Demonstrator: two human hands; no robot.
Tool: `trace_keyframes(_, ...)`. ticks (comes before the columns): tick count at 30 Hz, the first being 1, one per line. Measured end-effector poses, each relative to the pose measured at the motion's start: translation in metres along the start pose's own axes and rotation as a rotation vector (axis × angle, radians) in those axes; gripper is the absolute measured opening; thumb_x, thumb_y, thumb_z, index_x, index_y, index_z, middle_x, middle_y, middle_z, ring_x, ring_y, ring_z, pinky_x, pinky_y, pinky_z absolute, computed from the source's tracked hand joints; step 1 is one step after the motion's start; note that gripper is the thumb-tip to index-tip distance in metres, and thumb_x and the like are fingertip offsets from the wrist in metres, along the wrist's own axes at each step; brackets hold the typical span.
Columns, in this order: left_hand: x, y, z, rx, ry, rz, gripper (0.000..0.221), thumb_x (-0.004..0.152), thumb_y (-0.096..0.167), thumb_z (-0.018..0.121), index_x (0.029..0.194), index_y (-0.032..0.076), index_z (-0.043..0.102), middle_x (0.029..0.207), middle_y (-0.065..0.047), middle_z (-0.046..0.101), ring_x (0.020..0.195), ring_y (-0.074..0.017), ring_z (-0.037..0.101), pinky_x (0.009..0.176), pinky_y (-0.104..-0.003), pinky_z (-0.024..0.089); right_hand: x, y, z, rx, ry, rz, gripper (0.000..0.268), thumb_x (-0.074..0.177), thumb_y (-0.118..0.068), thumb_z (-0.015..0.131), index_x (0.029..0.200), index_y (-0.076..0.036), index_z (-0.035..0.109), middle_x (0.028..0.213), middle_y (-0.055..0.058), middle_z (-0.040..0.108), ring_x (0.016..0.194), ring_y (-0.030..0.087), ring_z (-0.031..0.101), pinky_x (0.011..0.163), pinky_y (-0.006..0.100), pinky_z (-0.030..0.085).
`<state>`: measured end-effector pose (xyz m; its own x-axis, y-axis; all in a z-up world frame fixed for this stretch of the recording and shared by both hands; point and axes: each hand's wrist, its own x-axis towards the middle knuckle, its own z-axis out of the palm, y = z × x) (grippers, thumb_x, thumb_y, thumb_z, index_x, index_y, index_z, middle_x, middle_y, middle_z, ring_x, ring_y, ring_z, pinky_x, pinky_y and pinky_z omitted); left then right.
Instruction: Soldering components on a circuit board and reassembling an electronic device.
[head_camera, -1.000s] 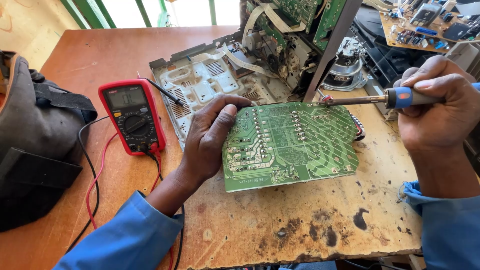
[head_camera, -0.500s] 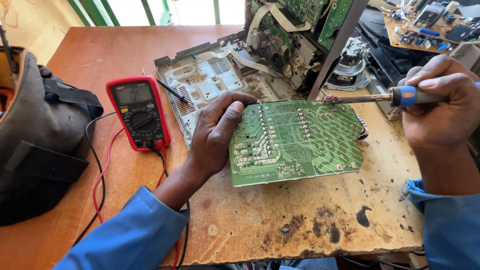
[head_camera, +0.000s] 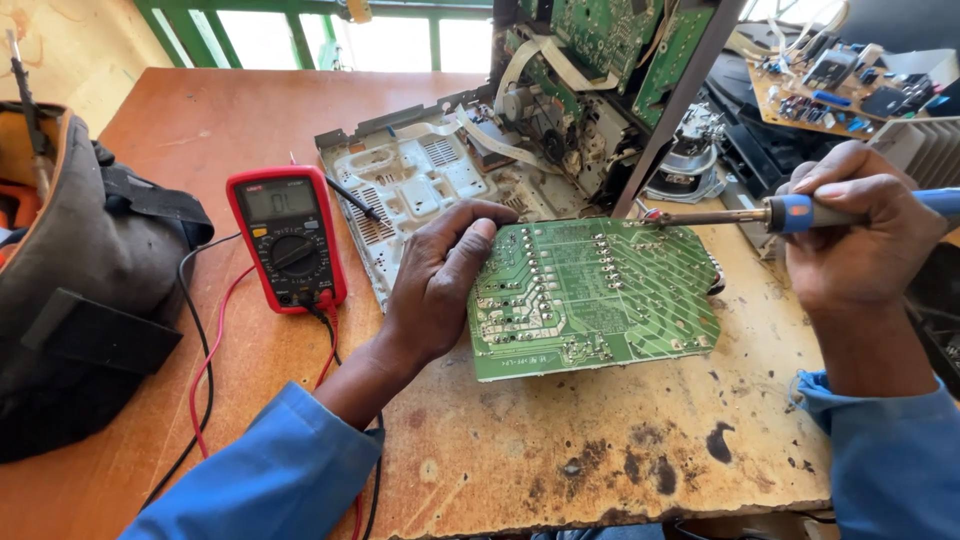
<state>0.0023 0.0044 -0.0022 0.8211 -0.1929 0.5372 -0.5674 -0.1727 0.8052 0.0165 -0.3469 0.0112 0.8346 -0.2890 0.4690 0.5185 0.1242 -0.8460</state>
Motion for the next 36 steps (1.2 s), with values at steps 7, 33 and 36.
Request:
trace_keyframes(7,0.000,-0.002,0.001,0.009,-0.002,-0.013,0.036,0.099,0.032,0.044,0.107,0.011,0.072,0.102,-0.003,0.074,0.090,-0.0160,0.065,0.079,-0.032,0.047,-0.002,-0.007,0.005,0.003,0.016,0.057,0.016,0.069,-0.024,0.057,0.074,-0.010,0.060,0.064,0.003,0.047,0.048,0.013,0.030,0.044,0.025,0.016)
trace_keyframes(33,0.000,-0.003,-0.002,0.019,0.001,-0.012,0.037,0.098,0.035,0.043,0.106,0.013,0.071,0.098,-0.004,0.074,0.088,-0.0185,0.066,0.076,-0.035,0.047,-0.005,-0.008,0.002,-0.090,0.006,0.018,0.018,0.081,-0.031,0.056,0.081,-0.013,0.056,0.074,0.004,0.049,0.050,0.013,0.032,0.049,0.027,0.023)
trace_keyframes(36,0.000,-0.005,-0.001,0.022,0.002,0.013,0.036,0.099,0.034,0.043,0.106,0.012,0.071,0.097,-0.004,0.074,0.088,-0.0188,0.066,0.076,-0.035,0.047,-0.007,-0.007,0.004,-0.071,-0.039,0.004,0.019,0.081,-0.028,0.056,0.080,-0.010,0.053,0.068,0.005,0.044,0.051,0.013,0.032,0.051,0.026,0.022)
